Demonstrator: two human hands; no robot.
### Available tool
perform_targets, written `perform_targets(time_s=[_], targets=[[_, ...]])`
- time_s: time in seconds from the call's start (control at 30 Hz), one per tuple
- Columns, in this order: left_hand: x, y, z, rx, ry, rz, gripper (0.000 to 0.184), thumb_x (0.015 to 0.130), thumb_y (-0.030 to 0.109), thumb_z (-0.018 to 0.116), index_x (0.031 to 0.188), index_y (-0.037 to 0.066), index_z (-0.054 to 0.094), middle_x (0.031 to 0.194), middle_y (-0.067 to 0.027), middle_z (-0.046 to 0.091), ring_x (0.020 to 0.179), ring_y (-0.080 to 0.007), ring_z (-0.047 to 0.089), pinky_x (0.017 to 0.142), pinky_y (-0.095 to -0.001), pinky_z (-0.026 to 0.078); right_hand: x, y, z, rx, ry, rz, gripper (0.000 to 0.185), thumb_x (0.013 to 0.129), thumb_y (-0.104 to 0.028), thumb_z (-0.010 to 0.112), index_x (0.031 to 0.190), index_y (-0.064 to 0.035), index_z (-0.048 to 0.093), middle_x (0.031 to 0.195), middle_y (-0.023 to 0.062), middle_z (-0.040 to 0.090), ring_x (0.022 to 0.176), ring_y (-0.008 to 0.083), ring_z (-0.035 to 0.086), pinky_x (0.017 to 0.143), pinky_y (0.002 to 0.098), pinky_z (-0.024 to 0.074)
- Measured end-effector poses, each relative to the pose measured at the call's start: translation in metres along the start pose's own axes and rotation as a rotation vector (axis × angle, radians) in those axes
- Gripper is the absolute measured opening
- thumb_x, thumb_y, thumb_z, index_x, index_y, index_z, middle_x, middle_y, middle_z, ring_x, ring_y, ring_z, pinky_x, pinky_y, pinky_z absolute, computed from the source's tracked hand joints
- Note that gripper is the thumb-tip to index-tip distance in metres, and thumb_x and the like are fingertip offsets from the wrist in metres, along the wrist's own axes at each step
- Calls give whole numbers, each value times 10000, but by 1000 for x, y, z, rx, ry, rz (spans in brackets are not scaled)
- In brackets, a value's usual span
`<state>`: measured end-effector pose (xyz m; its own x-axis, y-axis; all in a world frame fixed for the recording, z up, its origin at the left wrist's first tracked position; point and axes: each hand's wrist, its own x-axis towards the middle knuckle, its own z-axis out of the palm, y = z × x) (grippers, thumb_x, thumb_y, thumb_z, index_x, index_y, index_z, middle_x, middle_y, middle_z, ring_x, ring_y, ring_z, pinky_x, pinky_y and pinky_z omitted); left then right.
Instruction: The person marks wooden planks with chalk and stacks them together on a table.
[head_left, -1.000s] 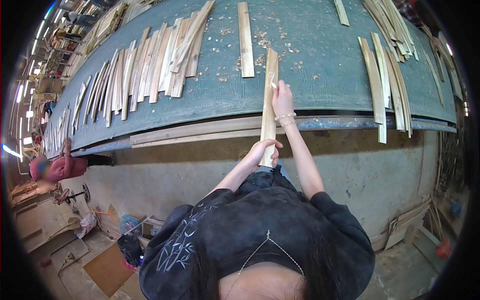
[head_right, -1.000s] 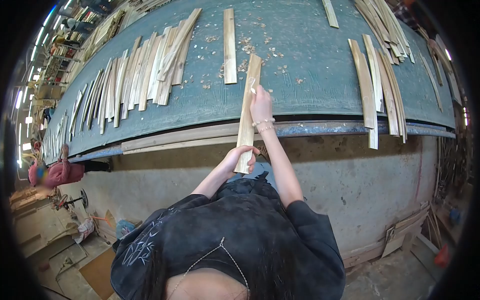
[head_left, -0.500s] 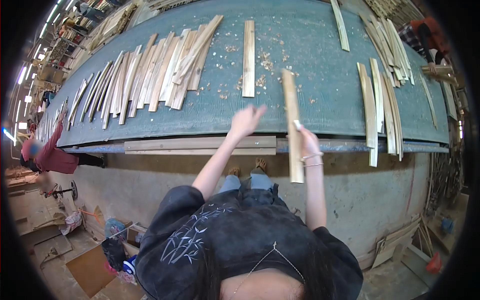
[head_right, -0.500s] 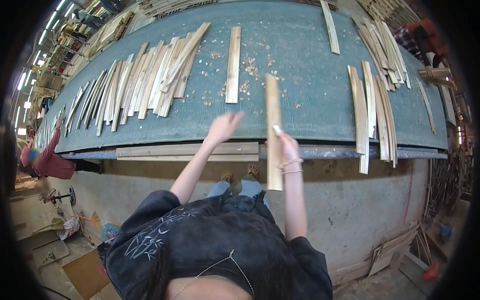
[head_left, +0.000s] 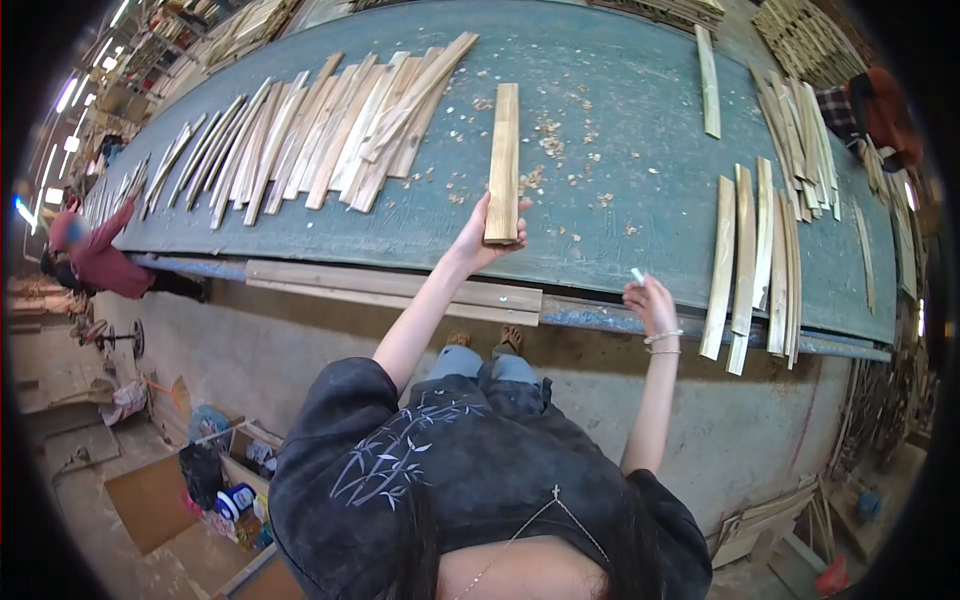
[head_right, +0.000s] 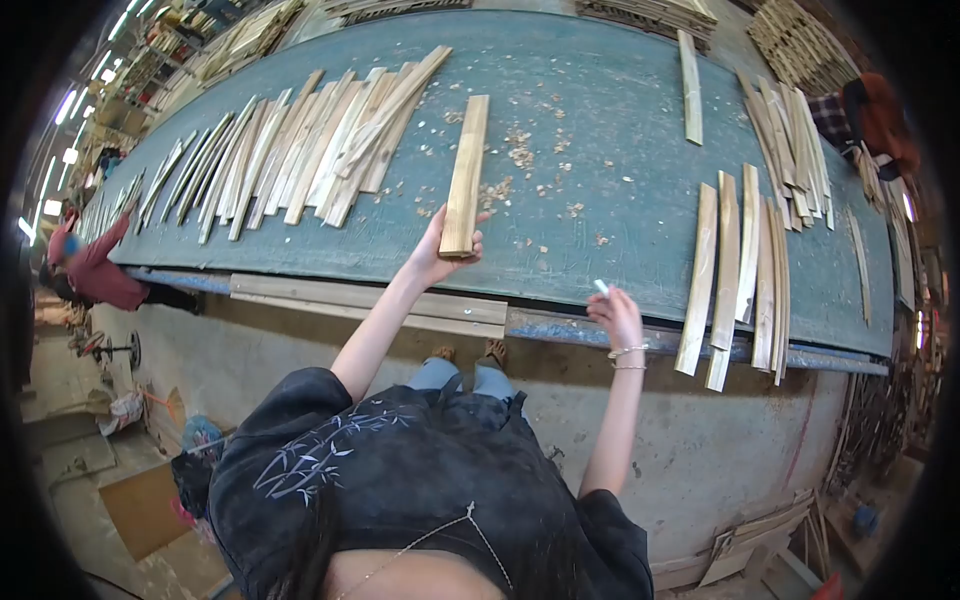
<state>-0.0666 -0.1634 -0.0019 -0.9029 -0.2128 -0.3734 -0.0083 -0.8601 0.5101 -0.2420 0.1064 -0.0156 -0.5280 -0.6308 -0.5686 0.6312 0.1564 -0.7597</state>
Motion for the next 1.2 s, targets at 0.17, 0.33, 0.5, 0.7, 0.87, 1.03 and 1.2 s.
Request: perform_targets(time_s=[0.17,0.33,0.5,0.7,0.87,1.03,1.2], targets=[[-24,-12,-22,123,262,-73,666,811,566,181,1080,13,436,653,-44,476,575,-138,475,568,-272,428,-12,50,23,-308,-127,308,218,807,-278,500,821,-61,504,629,52,553,514,114,540,472,225,443],[-32,4,-31,614,470,-130,627,787,566,297,957,-14,463,612,-43,494,480,-136,490,456,-267,423,11,112,21,-485,309,62,240,777,-269,542,780,-36,486,621,65,554,461,110,517,370,214,405],[-36,15,-46,1330,302,-136,712,729,491,504,1080,-107,344,820,-187,540,722,-223,536,653,-299,439,-8,91,92,-1205,796,-247,282,758,-291,572,739,-34,455,678,68,549,563,155,516,526,275,426],[-34,85,-71,1021,-204,-464,649,753,426,511,1190,-9,309,927,-159,541,768,-172,548,667,-285,446,64,63,263,-1189,555,-489,655,698,-331,612,1185,-23,301,972,190,387,896,314,407,756,358,362],[11,169,-141,2007,1036,498,605,685,323,579,1167,46,339,1039,-174,419,933,-322,429,781,-412,365,107,68,301,-1481,675,-301,810,662,-212,630,1269,-24,128,915,172,364,831,341,410,743,394,353],[26,203,-190,2068,928,344,577,686,350,583,1129,34,391,915,-145,485,855,-261,480,754,-380,380,115,73,300,-1133,571,-450,781,678,-142,610,1269,-11,117,1038,229,349,905,351,413,794,383,349],[-20,209,-185,1107,311,284,470,801,384,458,1115,36,420,808,-79,524,727,-169,521,683,-324,416,111,56,344,-357,312,-36,730,683,-248,650,1217,41,244,1124,191,401,993,258,429,826,336,355]])
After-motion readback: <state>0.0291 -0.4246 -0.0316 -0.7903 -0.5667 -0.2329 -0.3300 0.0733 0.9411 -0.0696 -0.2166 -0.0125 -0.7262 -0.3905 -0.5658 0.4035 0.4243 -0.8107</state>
